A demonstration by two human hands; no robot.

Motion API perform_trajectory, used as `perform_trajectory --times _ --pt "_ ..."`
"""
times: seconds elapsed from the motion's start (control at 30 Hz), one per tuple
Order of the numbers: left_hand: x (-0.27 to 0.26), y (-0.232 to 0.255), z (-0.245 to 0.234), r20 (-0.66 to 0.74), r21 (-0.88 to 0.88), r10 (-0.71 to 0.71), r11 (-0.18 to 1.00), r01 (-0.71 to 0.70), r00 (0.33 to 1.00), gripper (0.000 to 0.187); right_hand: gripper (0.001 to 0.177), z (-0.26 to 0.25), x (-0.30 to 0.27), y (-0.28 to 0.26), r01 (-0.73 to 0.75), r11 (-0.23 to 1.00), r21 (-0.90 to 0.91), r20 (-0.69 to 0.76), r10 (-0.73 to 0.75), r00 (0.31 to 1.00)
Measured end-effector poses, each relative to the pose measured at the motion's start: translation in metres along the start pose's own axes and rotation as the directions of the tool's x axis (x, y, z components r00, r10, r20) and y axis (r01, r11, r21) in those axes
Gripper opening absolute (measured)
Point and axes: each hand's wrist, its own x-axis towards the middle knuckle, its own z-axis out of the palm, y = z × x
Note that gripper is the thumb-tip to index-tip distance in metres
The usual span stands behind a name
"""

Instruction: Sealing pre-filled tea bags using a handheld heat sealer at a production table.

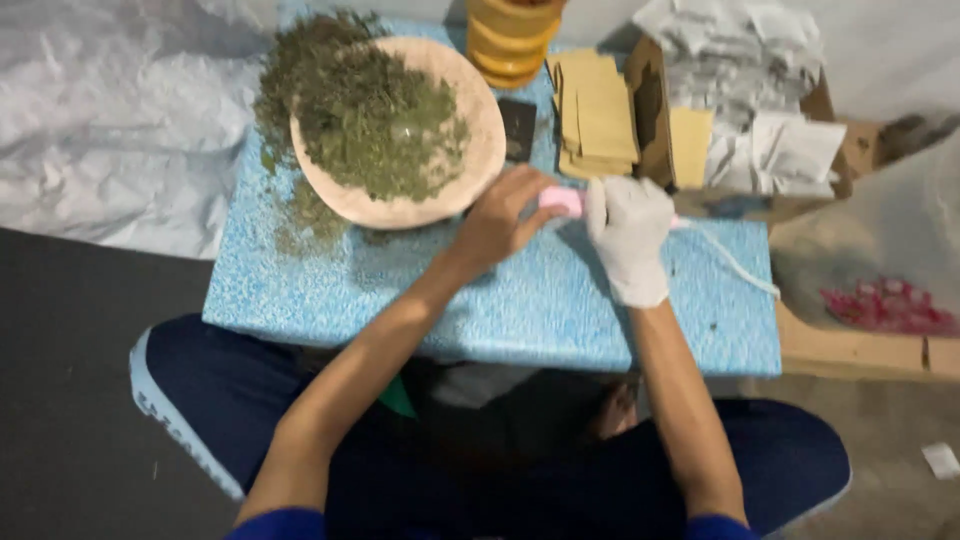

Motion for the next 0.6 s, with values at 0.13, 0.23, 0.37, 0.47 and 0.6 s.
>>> perform_trajectory --times 0.13,0.23,0.37,0.47,0.6 --pt "-0.008 -0.008 0.009 -0.017 0.027 -0.020 0.999 0.021 1.000 0.028 0.039 -0.001 0.001 -0.008 0.056 0.988 -0.145 0.022 -0.054 0.998" --pt "-0.013 -0.009 0.013 -0.038 0.023 -0.004 1.000 0.004 0.999 0.028 0.040 -0.005 0.000 -0.011 0.089 0.966 -0.243 0.005 -0.091 0.996" --pt "-0.007 -0.010 0.008 0.003 -0.017 -0.086 0.996 0.086 0.996 0.039 0.045 0.006 0.003 -0.004 0.024 0.988 -0.155 -0.006 -0.025 1.000" --pt "-0.008 -0.002 0.008 0.016 -0.023 -0.100 0.995 0.101 0.995 0.036 0.047 0.004 -0.006 -0.007 -0.038 0.995 -0.089 0.010 0.039 0.999" --pt "0.000 0.008 -0.001 0.021 -0.036 -0.061 0.997 0.062 0.998 0.031 0.053 0.006 -0.009 -0.010 -0.145 0.987 -0.076 0.041 0.149 0.988"
